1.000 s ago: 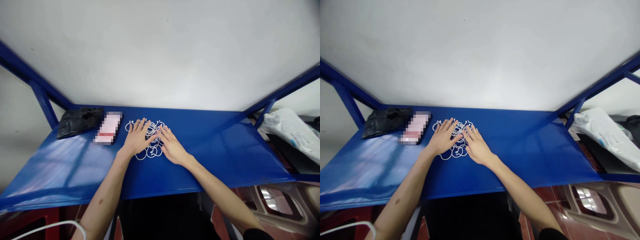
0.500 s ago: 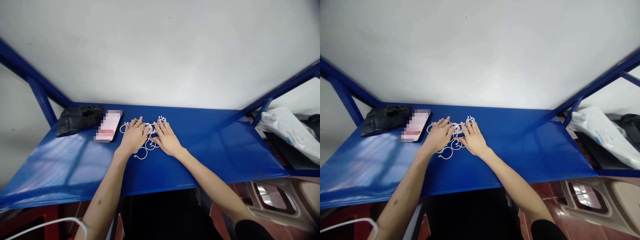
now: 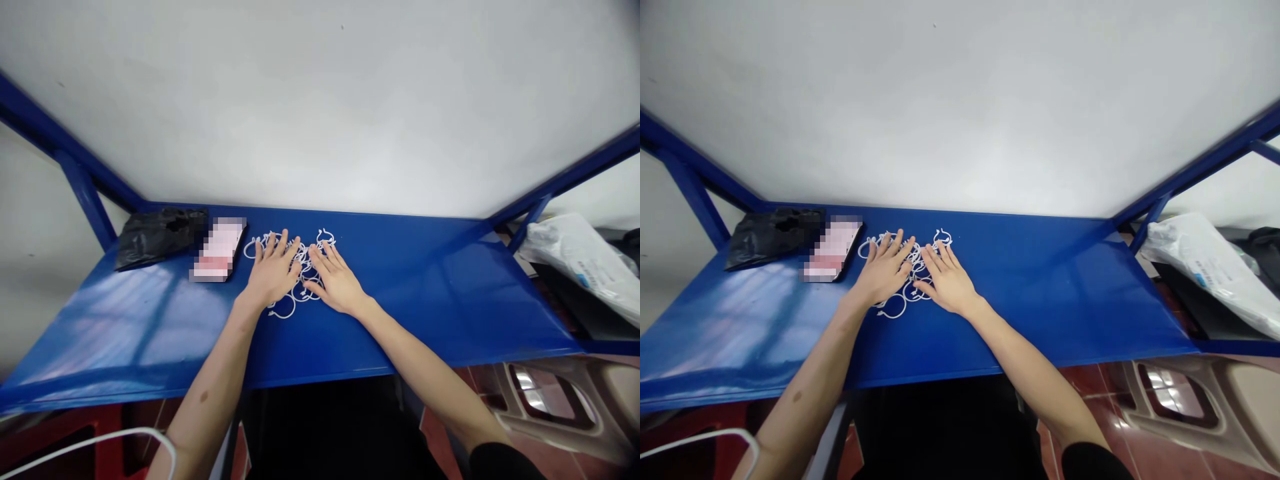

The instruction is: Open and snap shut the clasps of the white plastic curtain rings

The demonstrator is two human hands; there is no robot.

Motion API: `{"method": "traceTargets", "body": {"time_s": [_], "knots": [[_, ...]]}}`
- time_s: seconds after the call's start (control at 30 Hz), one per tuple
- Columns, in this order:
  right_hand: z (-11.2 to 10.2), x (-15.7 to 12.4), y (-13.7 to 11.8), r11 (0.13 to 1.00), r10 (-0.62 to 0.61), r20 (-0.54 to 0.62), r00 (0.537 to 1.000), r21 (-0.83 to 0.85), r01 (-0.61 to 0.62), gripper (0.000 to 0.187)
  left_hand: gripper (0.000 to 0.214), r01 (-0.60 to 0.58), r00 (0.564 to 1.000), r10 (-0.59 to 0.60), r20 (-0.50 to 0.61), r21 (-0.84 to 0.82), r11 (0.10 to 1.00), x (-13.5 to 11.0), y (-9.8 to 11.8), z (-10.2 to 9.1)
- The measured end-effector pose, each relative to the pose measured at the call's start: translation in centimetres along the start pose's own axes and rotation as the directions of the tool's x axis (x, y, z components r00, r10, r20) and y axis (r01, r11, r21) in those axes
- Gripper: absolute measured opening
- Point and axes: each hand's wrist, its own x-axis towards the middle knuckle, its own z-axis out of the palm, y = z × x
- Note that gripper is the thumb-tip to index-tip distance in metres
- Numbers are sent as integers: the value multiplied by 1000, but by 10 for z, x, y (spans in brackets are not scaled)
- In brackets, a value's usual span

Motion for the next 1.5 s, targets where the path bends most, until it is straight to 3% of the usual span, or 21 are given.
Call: {"method": "traceTargets", "body": {"time_s": [0.17, 0.33, 0.53, 0.67, 0.83, 0.97, 1.07, 1.27, 1.4, 1.5], "knots": [[0, -4, -2, 999, 22, -55, 998, 40, -20, 71, 61, -29, 999, 28, -35, -11, 1000, 5, 1, 7], [1, -6, -1, 983, 184, -163, 969, 52, -178, 60, 59, -64, 996, 58, -61, -88, 994, 9, 4, 10], [5, -5, 2, 964, 264, -180, 948, 73, -255, 55, 56, -77, 997, 77, -7, 36, 996, 4, 5, 8], [6, -5, 3, 960, 277, -202, 939, 102, -261, 50, 57, -36, 999, 38, -28, 69, 997, 2, 2, 3], [6, -4, 3, 957, 288, -202, 936, 83, -276, 58, 72, 141, 973, -135, -187, 18, 990, 1, -12, 2], [9, -2, 4, 956, 294, -158, 942, 42, -292, 73, 71, 130, 971, -113, -212, 66, 989, 0, -16, 6], [9, 0, 3, 955, 295, -155, 943, 34, -293, 72, 67, 123, 974, -103, -202, 92, 988, -2, -13, 3], [5, -1, 4, 958, 281, -124, 952, 101, -270, 68, 67, 17, 980, 14, -198, 152, 988, -33, -13, -7], [5, -1, 6, 962, 245, -85, 966, 145, -231, 72, 89, -13, 991, 35, -133, 165, 986, -61, -5, 7], [5, 0, 8, 962, 219, -62, 974, 181, -205, 77, 95, -4, 997, 14, -70, 133, 991, -63, 5, 20]]}}
